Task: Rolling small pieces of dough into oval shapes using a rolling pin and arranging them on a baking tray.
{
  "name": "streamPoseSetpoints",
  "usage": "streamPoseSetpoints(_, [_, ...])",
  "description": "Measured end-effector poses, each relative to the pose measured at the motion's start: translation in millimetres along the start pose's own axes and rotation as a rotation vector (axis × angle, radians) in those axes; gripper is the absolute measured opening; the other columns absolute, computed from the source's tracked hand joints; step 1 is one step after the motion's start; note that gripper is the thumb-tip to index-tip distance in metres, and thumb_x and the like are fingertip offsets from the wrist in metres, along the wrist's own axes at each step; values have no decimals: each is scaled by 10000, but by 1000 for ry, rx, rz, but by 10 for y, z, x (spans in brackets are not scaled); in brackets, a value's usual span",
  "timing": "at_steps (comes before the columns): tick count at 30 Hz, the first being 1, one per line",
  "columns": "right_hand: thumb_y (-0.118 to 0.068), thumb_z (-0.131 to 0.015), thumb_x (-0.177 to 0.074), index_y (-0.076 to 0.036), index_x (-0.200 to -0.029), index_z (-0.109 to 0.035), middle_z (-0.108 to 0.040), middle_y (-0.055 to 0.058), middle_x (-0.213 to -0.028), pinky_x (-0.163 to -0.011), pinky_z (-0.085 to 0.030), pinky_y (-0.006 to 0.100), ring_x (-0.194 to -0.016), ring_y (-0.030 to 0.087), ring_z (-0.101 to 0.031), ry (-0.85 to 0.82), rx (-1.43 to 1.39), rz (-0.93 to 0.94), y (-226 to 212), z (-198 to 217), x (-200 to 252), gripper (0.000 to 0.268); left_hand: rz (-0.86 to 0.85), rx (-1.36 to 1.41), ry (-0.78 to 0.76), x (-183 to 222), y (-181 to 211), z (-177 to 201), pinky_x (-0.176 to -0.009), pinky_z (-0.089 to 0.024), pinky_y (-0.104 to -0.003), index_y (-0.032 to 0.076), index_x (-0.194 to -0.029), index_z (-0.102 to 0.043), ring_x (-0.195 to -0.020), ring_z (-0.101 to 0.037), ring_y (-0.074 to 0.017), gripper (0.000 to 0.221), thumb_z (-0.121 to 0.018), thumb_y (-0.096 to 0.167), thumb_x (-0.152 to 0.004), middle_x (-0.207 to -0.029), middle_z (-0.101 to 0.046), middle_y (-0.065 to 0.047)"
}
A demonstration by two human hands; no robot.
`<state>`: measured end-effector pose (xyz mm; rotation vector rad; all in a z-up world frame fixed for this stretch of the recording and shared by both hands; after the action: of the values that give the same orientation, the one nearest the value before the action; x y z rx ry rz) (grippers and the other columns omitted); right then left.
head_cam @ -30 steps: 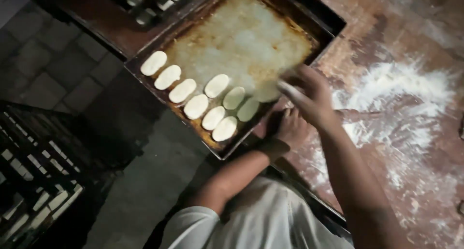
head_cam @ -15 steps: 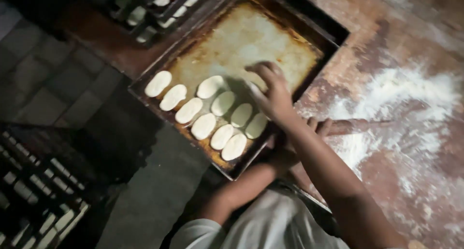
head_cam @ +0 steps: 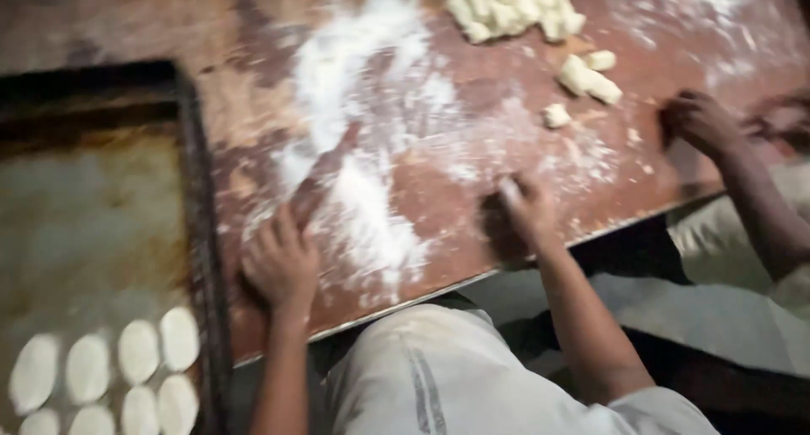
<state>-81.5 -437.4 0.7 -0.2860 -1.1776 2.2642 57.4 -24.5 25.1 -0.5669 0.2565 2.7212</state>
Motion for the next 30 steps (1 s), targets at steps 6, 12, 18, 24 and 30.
streamPoseSetpoints(6, [-82,-634,-1035,-12,-1085,-662,-676,130,-949,-808,-533,356,-879,238,-654,447,23,272,216,1116,-942,91,28,-32,44,22,40,35,-847,-500,-523,171,-1481,-587,-1050,-613,-352,565,-695,424,-988,-1238,-634,-112])
streamPoseSetpoints(12, [-101,-742,-933,-17,-1110,-763,-689,250,-1066,-807,-515,443,-952,375,-652,273,503,475,-127,808,-1214,198,79,-85,9,30,-6,-23,-859,-498,-519,180,-1489,-574,-1074,-617,-355,600,-687,421,-952,-1248,-629,-110])
streamPoseSetpoints(18, [-135,-752,-883,-49,-1062,-724,-724,119,-1064,-852,-572,361,-963,253,-722,-360,104,327,-958,-431,-654,201,81,-13,33,6,-22,85,-849,-495,-529,168,-1462,-568,-1040,-614,-367,582,-681,450,-965,-1216,-626,-124])
streamPoseSetpoints(24, [-89,-725,-883,-23,-1016,-743,-706,192,-1037,-824,-528,454,-947,398,-662,-308,287,597,-1173,-612,-565,149,80,79,23,-22,-28,139,-820,-489,-522,165,-1441,-581,-1016,-619,-351,550,-668,444,-975,-1163,-625,-116])
streamPoseSetpoints(30, [-130,-687,-914,-40,-1038,-753,-706,178,-1042,-855,-529,451,-963,378,-663,-312,344,620,-1259,-588,-430,167,84,117,1,-2,-96,81,-839,-480,-537,168,-1445,-577,-1028,-618,-346,564,-667,425,-952,-1170,-625,-115])
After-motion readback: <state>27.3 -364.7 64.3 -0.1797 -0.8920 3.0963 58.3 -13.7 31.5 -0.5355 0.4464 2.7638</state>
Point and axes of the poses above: each hand's wrist, its own x-axis away from the middle knuckle, its own z-axis out of the back of the hand, y = z × x, the point moved 7 cm from there along -x, towards the middle knuckle
